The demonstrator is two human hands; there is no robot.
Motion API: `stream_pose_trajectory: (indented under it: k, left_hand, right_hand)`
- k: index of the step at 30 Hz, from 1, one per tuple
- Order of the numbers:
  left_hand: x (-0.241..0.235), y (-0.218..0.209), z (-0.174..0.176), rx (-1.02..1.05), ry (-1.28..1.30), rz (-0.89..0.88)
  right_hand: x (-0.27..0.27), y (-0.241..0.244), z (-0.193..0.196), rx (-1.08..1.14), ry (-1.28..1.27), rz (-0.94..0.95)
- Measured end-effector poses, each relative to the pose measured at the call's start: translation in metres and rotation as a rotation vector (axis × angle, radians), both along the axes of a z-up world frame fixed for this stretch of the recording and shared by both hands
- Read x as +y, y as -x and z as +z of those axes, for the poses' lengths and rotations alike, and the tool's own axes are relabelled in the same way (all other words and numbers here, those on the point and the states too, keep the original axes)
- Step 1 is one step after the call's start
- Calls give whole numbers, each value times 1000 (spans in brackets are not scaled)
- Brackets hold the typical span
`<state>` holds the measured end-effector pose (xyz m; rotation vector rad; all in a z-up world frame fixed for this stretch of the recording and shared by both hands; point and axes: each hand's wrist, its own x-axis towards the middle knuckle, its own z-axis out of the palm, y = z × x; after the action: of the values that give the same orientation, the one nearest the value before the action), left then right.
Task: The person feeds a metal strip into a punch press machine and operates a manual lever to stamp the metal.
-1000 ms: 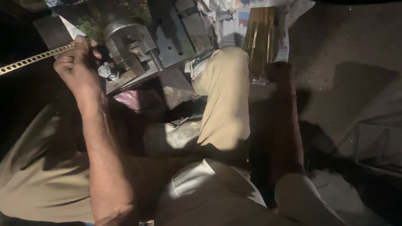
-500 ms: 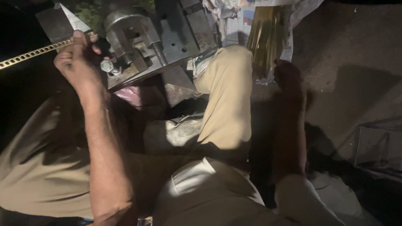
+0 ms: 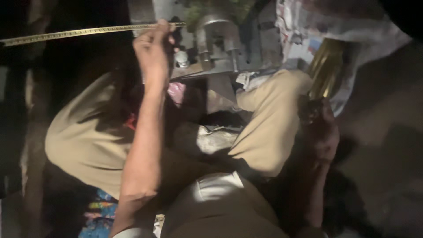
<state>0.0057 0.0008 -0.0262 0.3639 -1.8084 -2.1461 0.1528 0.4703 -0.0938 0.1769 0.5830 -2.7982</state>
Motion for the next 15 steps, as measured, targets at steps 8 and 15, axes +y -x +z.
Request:
stream_pose_trajectory:
  k: [8, 15]
  left_hand:
    - [1, 3, -5, 66, -15, 82]
    - [5, -2, 6, 2, -29, 151]
  right_hand:
    - [-83, 4, 72, 173, -15, -159]
    - [-117, 127, 90, 340, -232, -278]
